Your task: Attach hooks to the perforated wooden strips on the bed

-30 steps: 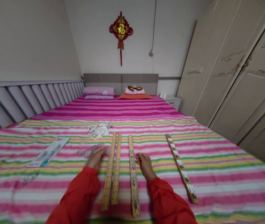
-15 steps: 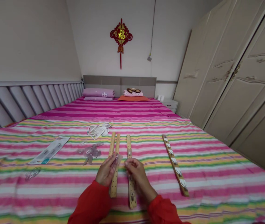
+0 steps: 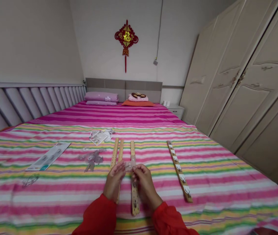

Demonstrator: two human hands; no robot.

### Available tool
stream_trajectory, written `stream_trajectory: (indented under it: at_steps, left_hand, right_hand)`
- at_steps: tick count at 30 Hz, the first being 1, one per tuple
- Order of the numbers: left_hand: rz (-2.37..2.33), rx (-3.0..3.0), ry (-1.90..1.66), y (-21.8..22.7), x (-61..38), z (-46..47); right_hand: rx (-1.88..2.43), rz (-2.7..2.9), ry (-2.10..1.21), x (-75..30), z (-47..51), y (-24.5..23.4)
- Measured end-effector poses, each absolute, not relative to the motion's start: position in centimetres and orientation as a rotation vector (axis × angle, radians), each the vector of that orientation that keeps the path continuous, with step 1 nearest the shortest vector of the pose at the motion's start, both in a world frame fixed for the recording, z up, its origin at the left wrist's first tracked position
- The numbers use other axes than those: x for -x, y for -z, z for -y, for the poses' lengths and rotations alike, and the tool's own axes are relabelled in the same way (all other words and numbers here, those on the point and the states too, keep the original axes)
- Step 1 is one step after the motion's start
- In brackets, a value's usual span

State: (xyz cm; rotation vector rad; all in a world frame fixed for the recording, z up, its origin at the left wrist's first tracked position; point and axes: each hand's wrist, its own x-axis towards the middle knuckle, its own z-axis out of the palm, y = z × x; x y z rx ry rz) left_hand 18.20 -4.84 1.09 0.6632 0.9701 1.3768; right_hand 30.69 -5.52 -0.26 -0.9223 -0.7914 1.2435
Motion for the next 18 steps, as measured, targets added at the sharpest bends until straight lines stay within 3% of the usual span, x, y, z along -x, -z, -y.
stream_trajectory:
  at_steps: [8, 18]
  left_hand:
    - [-1.107, -1.255, -1.196, -1.8, -17.7, 2.4]
    - [-1.135, -1.206, -1.109, -0.8, -19.1, -1.9]
  right_hand:
    - [0.957, 0.860, -1.324, -32.7, 3.4, 0.2]
    - [0.980, 0.878, -1.222, -33.8, -0.6, 0.8]
